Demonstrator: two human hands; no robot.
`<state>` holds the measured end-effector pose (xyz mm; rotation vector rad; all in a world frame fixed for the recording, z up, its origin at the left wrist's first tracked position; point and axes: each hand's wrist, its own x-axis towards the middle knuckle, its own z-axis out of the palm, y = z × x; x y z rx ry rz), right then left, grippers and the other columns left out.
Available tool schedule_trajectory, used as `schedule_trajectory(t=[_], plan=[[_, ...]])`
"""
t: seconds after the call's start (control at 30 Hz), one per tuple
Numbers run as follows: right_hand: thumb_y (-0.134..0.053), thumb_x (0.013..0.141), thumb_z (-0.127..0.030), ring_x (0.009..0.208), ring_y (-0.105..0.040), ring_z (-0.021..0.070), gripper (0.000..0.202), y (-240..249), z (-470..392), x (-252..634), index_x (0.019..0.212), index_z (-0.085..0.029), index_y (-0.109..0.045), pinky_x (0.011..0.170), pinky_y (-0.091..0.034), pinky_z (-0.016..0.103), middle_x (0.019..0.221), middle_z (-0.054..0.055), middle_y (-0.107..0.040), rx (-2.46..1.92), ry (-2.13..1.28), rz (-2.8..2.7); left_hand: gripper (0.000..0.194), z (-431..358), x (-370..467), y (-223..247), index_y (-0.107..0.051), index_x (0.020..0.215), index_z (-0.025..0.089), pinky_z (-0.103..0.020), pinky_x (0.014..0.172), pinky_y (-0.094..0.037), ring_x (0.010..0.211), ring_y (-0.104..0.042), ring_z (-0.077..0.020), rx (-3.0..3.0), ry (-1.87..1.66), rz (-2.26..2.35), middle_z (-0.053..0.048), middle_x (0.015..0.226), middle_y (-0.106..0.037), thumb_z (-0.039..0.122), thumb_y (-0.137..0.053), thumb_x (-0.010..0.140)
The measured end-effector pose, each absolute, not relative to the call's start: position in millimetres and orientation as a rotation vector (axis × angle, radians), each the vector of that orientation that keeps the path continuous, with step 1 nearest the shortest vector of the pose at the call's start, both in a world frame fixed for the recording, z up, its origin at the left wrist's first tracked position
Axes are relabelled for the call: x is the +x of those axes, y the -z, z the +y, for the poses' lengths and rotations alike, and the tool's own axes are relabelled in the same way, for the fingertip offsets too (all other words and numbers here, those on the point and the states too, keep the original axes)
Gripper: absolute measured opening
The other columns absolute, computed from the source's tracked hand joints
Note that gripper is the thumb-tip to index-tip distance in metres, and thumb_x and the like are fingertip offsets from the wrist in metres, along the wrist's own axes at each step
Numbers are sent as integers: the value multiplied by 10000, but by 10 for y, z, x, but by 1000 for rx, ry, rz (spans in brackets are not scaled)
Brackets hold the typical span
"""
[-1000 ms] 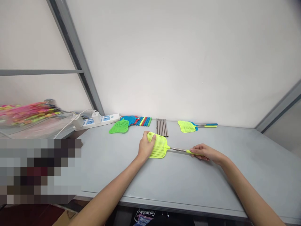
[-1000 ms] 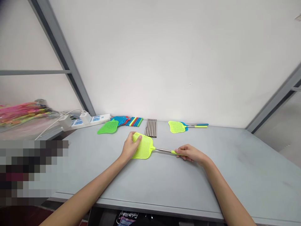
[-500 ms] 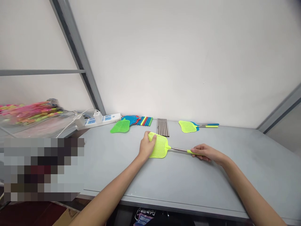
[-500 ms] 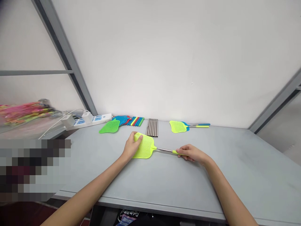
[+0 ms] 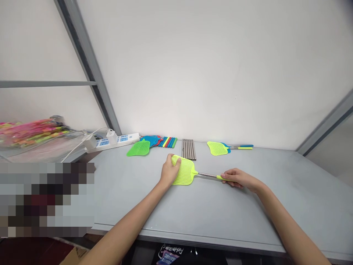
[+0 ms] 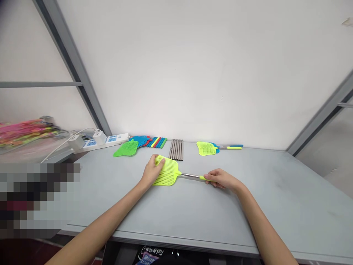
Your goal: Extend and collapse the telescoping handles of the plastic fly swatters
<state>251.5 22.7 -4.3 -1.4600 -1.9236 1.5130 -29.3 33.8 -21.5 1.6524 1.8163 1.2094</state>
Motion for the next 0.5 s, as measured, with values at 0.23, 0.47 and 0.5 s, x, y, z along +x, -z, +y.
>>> schedule_trajectory(t=[0.23, 0.47, 0.5], plan=[[-483, 737, -517, 417, -272, 58, 405, 73, 248, 2553, 673, -128, -574, 397, -167, 224, 501, -33, -370, -1440, -1524, -1946, 289, 272, -243, 263, -447, 962, 212, -287, 631, -419, 743, -577, -199, 1635, -1270, 1807, -36, 810, -603, 425, -418, 770], [-468, 741, -525, 366, -177, 41, 430, 76, 201, 2559, 606, -124, -541, 380, -104, 231, 414, -59, -293, -1389, -1649, -1931, 310, 197, -184, 259, -424, 1011, 208, -286, 631, -410, 705, -564, -189, 1637, -1377, 1798, -25, 785, -586, 413, -414, 779], [-461, 748, -523, 360, -162, 38, 428, 81, 188, 2569, 607, -125, -532, 373, -91, 231, 408, -62, -287, -1382, -1695, -1919, 313, 181, -175, 246, -418, 1019, 209, -283, 639, -408, 709, -560, -186, 1647, -1395, 1785, -21, 786, -582, 411, -418, 780]])
